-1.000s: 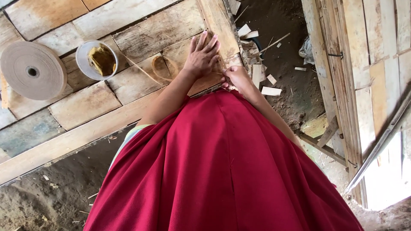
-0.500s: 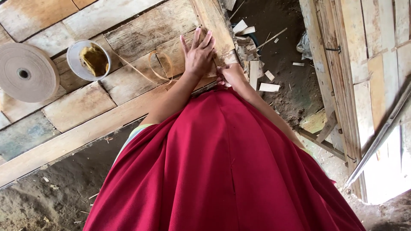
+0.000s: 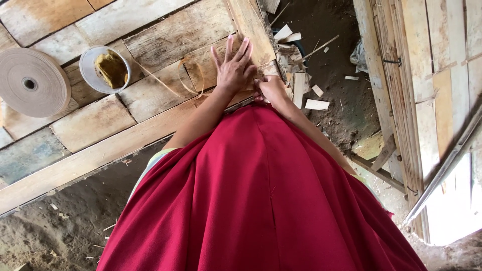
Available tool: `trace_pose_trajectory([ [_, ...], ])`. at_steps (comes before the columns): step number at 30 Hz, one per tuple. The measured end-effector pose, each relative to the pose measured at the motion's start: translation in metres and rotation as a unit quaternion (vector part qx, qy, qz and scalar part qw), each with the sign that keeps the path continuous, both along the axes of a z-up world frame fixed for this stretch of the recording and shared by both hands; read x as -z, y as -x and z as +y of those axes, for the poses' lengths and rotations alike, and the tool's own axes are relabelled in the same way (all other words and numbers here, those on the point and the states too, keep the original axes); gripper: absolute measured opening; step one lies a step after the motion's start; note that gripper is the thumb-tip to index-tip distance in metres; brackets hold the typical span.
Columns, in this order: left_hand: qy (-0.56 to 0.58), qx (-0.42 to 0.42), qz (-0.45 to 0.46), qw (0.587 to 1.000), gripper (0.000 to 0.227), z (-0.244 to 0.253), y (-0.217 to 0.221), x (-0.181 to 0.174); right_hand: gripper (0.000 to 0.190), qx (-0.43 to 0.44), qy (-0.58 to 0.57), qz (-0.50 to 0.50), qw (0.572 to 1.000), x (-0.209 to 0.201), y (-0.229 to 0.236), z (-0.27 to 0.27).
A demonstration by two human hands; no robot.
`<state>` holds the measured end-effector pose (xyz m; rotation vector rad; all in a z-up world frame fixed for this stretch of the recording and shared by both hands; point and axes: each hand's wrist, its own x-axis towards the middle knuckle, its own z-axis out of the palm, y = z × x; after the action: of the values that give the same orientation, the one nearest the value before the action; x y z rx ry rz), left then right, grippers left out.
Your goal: The person unrolls a perforated adhesive strip from a roll, applies a paste-like substance from a container onto the strip, and presses it onto a wooden surface. The person smooths the strip with their hands to ensure adhesion.
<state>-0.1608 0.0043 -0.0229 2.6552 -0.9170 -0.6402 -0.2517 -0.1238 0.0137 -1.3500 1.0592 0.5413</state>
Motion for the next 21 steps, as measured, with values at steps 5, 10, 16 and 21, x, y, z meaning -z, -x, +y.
trace_pose_trajectory([
  [5,-0.036,0.019,0.016,0.999,0.090,0.002,0.000,-0.007,0.013,-0.052,0.026,0.023,0.998,-0.011,-0.006,0.000],
  [10,-0.013,0.019,0.007,1.000,0.098,-0.001,0.001,-0.005,0.023,-0.126,0.070,-0.009,0.990,-0.008,-0.005,0.001],
  [16,-0.040,0.022,0.019,0.999,0.099,-0.003,-0.001,0.002,0.026,-0.195,0.212,-0.084,0.954,0.042,0.005,0.005],
  [21,-0.026,0.030,0.030,0.999,0.100,0.000,-0.002,0.011,0.028,-0.323,0.319,-0.182,0.872,0.023,0.009,0.015],
])
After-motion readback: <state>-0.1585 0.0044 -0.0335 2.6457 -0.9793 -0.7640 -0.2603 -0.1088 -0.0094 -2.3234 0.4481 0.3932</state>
